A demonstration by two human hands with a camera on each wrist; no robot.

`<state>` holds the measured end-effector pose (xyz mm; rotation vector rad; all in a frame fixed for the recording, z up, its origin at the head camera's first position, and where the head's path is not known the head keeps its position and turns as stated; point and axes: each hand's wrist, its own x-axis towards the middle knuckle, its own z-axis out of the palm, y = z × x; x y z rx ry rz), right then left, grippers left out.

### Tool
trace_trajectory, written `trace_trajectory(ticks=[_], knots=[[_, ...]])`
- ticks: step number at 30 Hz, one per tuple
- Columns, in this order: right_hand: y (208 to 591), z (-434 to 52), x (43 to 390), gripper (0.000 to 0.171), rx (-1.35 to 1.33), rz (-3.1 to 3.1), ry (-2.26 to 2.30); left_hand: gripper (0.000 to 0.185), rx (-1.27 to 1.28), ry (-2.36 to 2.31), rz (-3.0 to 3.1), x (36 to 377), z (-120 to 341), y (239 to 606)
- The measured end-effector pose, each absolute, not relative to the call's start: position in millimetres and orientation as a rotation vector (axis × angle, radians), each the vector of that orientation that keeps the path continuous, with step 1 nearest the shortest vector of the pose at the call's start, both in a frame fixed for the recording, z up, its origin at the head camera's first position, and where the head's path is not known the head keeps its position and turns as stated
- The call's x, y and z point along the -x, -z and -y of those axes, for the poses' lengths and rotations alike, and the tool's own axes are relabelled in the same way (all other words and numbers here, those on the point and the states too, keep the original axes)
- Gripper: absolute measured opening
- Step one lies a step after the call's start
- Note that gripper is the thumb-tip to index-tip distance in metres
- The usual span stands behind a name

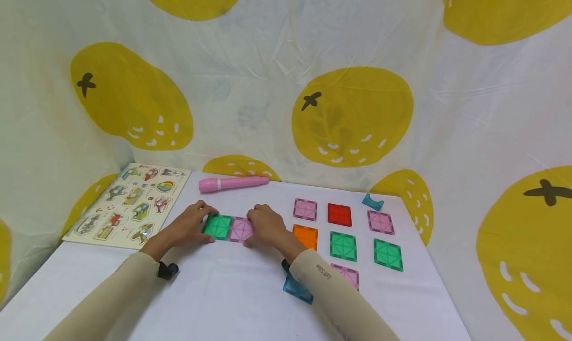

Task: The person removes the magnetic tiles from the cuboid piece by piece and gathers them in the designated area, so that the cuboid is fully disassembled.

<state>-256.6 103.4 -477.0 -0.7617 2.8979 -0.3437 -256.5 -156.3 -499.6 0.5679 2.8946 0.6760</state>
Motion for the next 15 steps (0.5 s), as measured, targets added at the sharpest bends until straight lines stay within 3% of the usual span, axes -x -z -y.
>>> trace_trajectory(ticks=[15], knots=[[469.5, -124.5, 243.5, 0.07, 0.621, -2.964, 0.461, 0.076, -0.717, -0.408, -2.985, 245.3, 145.4, 494.9]])
